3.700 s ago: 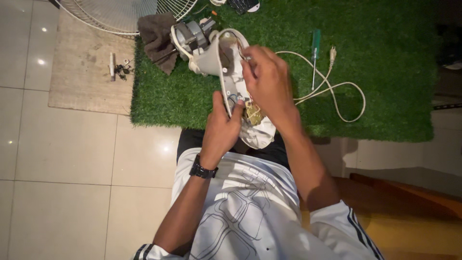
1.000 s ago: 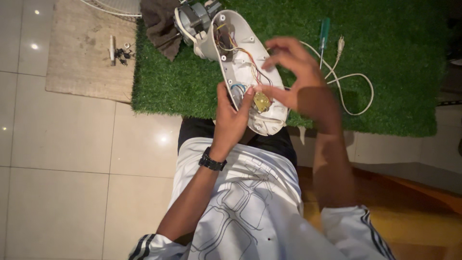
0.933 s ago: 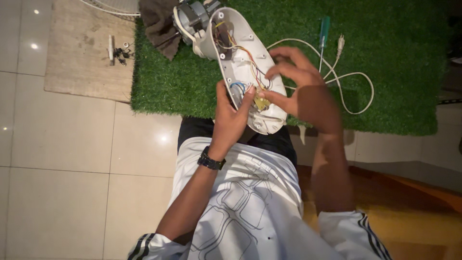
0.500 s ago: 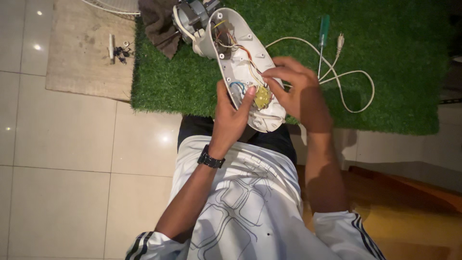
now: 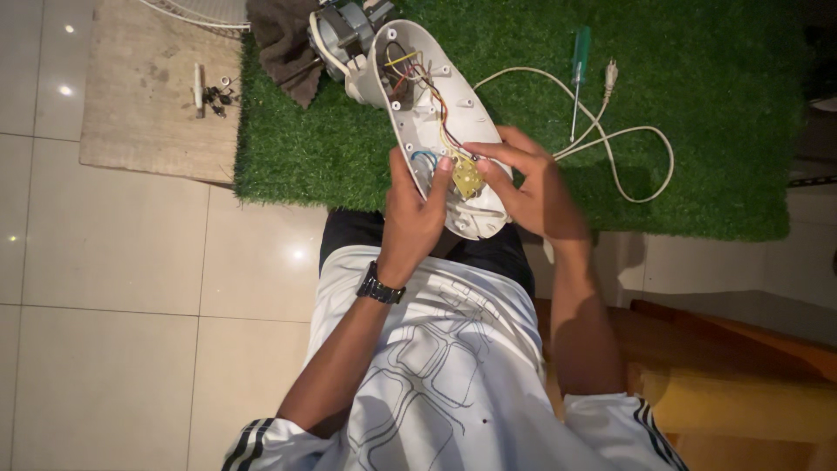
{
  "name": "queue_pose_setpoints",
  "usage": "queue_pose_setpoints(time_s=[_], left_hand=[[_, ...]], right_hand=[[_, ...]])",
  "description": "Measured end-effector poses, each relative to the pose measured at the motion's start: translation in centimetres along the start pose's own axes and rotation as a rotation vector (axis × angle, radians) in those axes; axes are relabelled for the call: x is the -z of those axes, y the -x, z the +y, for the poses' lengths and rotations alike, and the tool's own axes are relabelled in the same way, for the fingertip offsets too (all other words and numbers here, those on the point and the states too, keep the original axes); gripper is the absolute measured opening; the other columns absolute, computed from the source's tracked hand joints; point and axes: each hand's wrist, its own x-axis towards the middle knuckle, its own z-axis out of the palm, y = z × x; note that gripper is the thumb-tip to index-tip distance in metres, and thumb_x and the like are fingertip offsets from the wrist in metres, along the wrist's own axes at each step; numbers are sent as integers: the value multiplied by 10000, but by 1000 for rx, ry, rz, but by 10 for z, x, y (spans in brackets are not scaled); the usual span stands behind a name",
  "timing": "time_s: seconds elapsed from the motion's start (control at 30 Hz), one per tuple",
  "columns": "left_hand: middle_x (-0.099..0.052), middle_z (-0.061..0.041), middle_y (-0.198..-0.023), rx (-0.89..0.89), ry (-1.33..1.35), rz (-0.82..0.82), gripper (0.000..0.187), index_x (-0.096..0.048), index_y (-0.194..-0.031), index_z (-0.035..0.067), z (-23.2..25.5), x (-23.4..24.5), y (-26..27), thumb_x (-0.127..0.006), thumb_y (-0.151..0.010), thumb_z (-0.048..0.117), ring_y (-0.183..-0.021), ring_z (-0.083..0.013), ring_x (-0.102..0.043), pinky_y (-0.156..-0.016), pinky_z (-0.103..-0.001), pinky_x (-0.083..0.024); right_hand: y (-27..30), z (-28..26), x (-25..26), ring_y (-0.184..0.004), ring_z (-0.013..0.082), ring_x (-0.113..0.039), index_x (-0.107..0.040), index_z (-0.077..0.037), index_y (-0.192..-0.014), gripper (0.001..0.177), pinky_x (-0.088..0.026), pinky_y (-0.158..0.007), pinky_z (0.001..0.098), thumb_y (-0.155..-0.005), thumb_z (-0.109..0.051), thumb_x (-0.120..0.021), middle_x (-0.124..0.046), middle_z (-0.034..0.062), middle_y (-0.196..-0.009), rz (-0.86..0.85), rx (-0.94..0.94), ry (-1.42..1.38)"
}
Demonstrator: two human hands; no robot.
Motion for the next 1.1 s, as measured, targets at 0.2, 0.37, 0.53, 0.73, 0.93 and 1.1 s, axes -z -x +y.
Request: queue_pose_setpoints(time_s=[0.2,0.37,0.53,0.73,0.93,1.1], left_hand=[[-740,-194,-987,36,-7,-37,322,-431,-1256,11,-9,0,1,-554,-1071,244,-869,-277,-767,-736,-391,-566],[-708,-178,-1067,-19,77,-12,305,-445,-1287,8,-17,-1,1,-581,-1043,131,-932,-235,-721,-802,-359,-565],[-696,-156,-1126,19,149,46,335,-476,-1299,4,-21,-3,1,-611,-1001,75,-1006,-201,-701,-864,-327,-567],[-704,-175,-1208,-7,63,119,442,-480,-1393,-10,-22,-3,4,-620,-980,59,-1081,-221,-714,-933,-337,-560],[-693,-171,-1211,8,126,73,420,-454,-1386,-9,-24,-4,3,-610,-1009,93,-1072,-217,-700,-916,-344,-559],[-682,-153,-1175,19,140,-13,355,-450,-1338,-7,-35,-5,7,-599,-1044,123,-1052,-200,-672,-910,-350,-540]], right_hand=[[4,4,-6,-1197,270,-647,-707,-44,-1296,285,-512,-1010,370,-1021,-108,-665,-650,158,-1288,0,-25,-34],[4,3,-12,-1187,252,-659,-712,-31,-1250,253,-520,-1004,354,-1019,-121,-663,-655,139,-1271,-9,-38,-69],[5,2,-17,-1172,278,-646,-718,-11,-1218,239,-505,-997,367,-1015,-131,-680,-638,156,-1251,3,-4,14],[1,-5,-14,-1217,320,-593,-741,-12,-1216,226,-481,-1041,426,-1013,-98,-692,-623,180,-1293,-10,73,162],[-11,-25,-8,-1373,344,-545,-708,-52,-1306,281,-507,-1111,441,-1032,-106,-674,-542,178,-1487,99,147,123],[-34,-39,-13,-1485,361,-431,-665,-60,-1386,355,-391,-1230,507,-1042,-145,-685,-522,145,-1555,161,313,353]])
